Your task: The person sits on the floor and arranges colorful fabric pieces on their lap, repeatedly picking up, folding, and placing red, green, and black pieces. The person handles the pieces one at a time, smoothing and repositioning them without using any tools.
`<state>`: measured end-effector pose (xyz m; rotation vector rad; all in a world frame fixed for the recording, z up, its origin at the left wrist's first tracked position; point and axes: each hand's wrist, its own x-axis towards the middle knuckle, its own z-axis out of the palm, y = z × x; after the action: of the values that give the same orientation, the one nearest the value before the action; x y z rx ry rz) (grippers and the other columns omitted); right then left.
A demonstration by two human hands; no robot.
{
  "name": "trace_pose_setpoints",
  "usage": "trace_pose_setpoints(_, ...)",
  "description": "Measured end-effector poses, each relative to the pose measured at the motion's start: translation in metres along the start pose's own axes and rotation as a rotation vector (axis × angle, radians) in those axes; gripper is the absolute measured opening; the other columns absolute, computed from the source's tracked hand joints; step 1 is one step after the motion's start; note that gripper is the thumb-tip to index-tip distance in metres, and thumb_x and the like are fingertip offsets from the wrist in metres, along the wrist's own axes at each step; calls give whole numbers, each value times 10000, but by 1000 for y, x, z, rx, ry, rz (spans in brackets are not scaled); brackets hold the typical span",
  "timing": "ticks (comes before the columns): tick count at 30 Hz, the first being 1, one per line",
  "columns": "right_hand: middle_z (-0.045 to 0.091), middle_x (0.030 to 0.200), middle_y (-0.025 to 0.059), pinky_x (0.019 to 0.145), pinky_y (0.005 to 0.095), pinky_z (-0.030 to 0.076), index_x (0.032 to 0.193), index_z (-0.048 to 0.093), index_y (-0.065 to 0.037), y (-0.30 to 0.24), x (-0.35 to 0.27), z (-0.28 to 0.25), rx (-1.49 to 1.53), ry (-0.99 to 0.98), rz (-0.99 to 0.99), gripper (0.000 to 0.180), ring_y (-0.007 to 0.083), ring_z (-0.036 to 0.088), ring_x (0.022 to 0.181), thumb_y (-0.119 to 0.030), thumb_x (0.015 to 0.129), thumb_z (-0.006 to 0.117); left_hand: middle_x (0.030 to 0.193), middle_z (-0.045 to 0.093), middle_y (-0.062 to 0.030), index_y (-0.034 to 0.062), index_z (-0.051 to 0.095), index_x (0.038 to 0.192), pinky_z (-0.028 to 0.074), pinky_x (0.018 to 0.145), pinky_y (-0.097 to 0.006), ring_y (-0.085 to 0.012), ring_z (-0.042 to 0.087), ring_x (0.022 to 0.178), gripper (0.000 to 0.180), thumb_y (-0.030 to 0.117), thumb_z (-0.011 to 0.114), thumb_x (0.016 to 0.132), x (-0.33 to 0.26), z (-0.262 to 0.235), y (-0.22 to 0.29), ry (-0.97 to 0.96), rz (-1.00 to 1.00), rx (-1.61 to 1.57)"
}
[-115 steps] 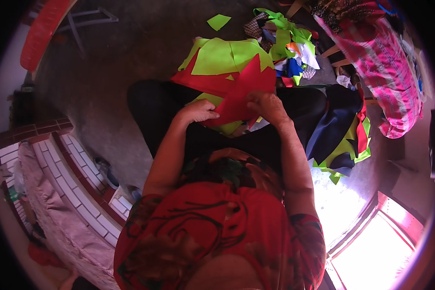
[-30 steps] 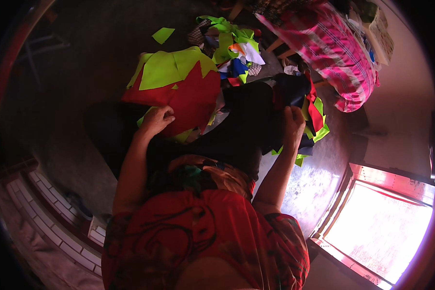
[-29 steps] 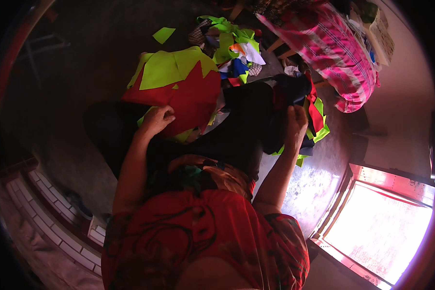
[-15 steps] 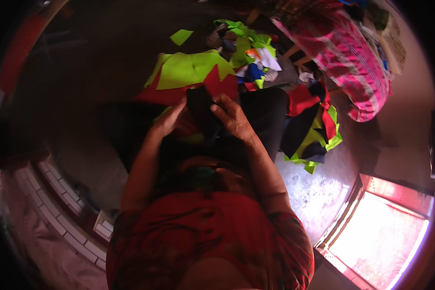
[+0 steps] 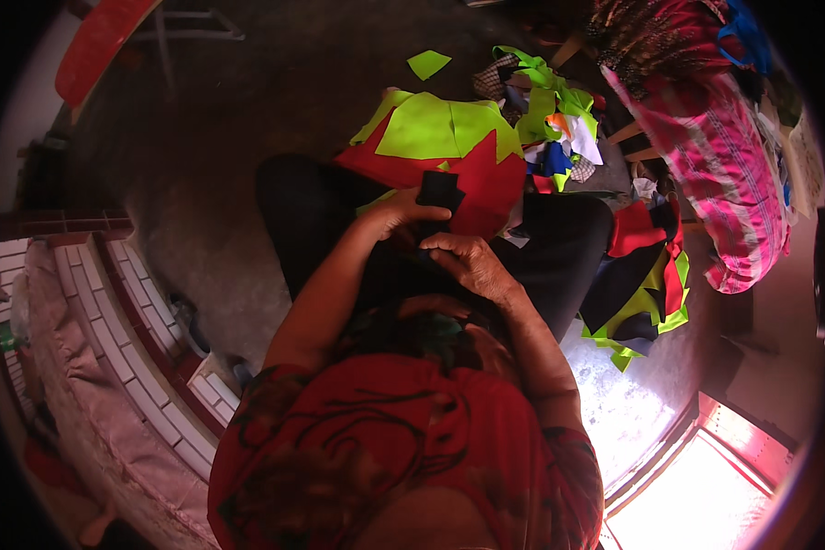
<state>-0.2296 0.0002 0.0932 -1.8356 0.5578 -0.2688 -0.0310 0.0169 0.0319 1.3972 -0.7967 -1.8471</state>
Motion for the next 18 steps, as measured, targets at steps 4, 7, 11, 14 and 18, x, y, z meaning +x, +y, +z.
trace_pose_setpoints(4,655,978,145,818,393,496,1090,630,-83,-1,0,4,-38,-75,-2,222,334,625,934,-119,878,574,1050,606,-125,26,498,1247,491,798,-339,-210,595,926,714,460,750,739,21,-15,-25,37,134,84)
trace_pose_setpoints(7,645,1001,146,834,400,488,1098,626,-90,-4,-2,3,-77,-102,19,235,340,610,957,-134,872,576,1178,568,-236,-52,477,1243,434,941,-377,-313,564,1091,947,577,789,609,19,-13,-16,361,75,240)
trace_pose_setpoints(11,650,978,143,806,364,489,1136,599,-65,-5,-1,1,-136,-129,23,268,305,630,923,-132,877,572,1301,463,-278,-73,302,1360,406,982,-401,-341,478,1207,1133,545,825,568,8,-3,-11,386,161,339)
trace_pose_setpoints(14,650,996,148,796,369,490,1134,601,-70,3,-2,6,-128,-106,-5,269,305,632,917,-130,874,575,1332,400,-280,20,168,1448,406,987,-411,-381,463,1211,1220,449,855,535,-2,7,-11,285,237,533)
trace_pose_setpoints(18,650,1029,144,806,369,491,1137,599,-68,4,-2,6,-154,-142,27,280,315,629,939,-129,864,586,1325,366,-239,164,121,1483,413,984,-424,-416,463,1189,1127,193,779,569,-5,16,-12,284,173,760)
